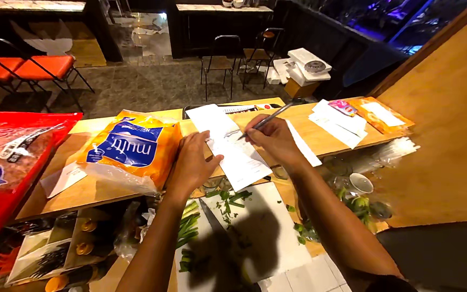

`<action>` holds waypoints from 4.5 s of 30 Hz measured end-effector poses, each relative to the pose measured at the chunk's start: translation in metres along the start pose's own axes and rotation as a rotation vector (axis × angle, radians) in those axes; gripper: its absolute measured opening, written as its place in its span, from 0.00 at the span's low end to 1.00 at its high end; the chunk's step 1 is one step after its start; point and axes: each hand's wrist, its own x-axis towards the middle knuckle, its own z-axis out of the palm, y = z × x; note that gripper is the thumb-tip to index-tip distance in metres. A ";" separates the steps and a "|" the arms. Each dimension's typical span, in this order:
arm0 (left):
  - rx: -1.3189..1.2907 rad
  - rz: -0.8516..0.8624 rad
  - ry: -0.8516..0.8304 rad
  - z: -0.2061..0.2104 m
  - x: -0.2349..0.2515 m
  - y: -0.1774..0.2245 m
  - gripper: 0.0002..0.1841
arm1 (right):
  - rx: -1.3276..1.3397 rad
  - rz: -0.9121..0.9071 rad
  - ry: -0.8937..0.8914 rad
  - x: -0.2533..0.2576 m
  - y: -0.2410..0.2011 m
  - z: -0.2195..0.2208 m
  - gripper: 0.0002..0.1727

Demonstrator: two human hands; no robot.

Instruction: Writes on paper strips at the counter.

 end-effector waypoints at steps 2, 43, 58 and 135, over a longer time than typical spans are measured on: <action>0.002 0.009 0.005 0.000 0.000 0.000 0.33 | -0.021 -0.011 -0.037 0.020 0.009 0.017 0.06; 0.044 0.024 -0.003 0.001 0.000 -0.001 0.29 | -0.067 0.064 -0.025 0.035 0.019 0.045 0.03; 0.051 0.028 -0.007 0.000 0.001 -0.002 0.29 | -0.045 0.076 0.001 0.036 0.020 0.044 0.03; 0.036 -0.015 -0.019 0.002 0.000 -0.002 0.32 | -0.028 0.088 0.087 0.017 0.038 0.010 0.05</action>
